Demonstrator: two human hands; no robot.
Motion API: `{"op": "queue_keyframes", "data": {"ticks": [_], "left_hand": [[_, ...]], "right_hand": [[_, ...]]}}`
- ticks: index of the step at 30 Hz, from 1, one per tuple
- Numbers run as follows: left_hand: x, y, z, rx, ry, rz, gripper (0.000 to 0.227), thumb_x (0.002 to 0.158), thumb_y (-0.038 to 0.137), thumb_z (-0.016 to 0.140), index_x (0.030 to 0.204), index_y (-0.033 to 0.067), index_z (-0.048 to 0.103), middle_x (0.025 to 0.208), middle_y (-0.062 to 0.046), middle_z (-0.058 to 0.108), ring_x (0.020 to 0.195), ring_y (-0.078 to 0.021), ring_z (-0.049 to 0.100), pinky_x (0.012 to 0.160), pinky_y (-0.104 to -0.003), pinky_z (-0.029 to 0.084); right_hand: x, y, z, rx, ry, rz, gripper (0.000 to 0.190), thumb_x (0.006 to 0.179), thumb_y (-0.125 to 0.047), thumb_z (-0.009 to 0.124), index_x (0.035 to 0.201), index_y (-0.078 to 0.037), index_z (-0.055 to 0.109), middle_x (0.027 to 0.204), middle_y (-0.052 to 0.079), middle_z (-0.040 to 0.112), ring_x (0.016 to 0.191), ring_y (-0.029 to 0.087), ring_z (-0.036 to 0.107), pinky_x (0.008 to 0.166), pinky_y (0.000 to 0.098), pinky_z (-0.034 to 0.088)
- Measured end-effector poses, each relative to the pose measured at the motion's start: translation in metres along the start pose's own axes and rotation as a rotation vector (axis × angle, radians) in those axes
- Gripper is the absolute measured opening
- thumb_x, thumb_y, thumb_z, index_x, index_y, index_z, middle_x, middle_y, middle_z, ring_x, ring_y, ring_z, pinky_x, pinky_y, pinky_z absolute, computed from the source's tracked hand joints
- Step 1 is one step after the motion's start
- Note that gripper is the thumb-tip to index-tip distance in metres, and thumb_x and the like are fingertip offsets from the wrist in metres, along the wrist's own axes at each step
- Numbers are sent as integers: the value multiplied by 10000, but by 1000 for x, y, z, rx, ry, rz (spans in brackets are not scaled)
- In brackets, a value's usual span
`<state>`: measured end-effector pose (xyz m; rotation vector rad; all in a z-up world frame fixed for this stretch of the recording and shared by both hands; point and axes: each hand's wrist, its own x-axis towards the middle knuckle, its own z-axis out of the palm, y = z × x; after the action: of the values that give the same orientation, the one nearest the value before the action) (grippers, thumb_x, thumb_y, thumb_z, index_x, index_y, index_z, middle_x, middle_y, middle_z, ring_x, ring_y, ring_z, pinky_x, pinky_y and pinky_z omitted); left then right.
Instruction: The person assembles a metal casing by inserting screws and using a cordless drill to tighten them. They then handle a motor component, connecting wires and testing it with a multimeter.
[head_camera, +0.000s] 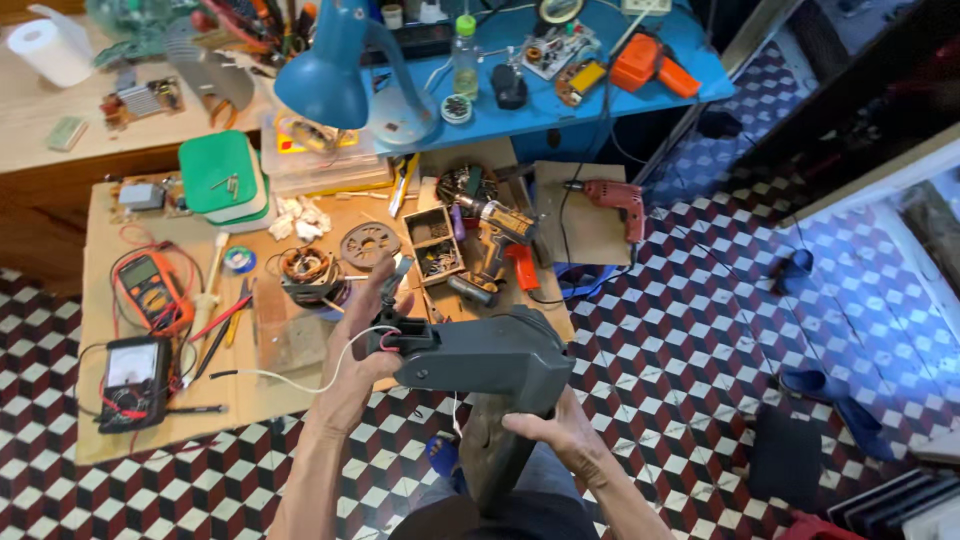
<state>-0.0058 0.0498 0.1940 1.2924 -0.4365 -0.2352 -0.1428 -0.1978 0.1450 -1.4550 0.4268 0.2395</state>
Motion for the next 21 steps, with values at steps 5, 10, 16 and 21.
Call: {"op": "queue_keyframes", "data": {"ticks": [5, 10, 16, 21], "left_hand": [[-8, -49, 22, -171, -5, -252, 810, 802, 356, 806, 1450, -51, 539, 1379, -152, 591, 1259, -262, 574, 1086, -416, 445], [4, -79, 64, -389, 173, -395, 549, 819, 183, 770, 1308, 29, 575, 1256, -118, 660, 1148, -219, 639, 1045, -399, 493], [45, -69, 120, -345, 110, -488, 446, 816, 120, 765, 1238, 56, 636, 1157, -81, 718, 1075, -196, 692, 1009, -377, 538], [83, -55, 181, -332, 113, -377, 322, 906, 109, 726, 1205, 25, 641, 1116, -87, 703, 989, -195, 696, 787, -380, 583]], "right_hand": [[3, 9, -8, 179, -6, -37, 824, 640, -376, 788, 1350, -8, 589, 1234, 123, 681, 1168, 233, 629, 1022, 369, 472], [16, 17, -25, 401, 22, 56, 878, 672, -414, 801, 1382, 17, 516, 1217, 136, 596, 1150, 243, 583, 995, 407, 491], [20, 17, -62, 404, 146, 69, 877, 673, -454, 766, 1395, -39, 490, 1247, 122, 601, 1177, 229, 596, 994, 386, 505], [21, 11, -109, 576, 142, -81, 854, 836, -608, 655, 1434, -17, 507, 1287, 139, 598, 1199, 245, 572, 1023, 396, 474]]}}
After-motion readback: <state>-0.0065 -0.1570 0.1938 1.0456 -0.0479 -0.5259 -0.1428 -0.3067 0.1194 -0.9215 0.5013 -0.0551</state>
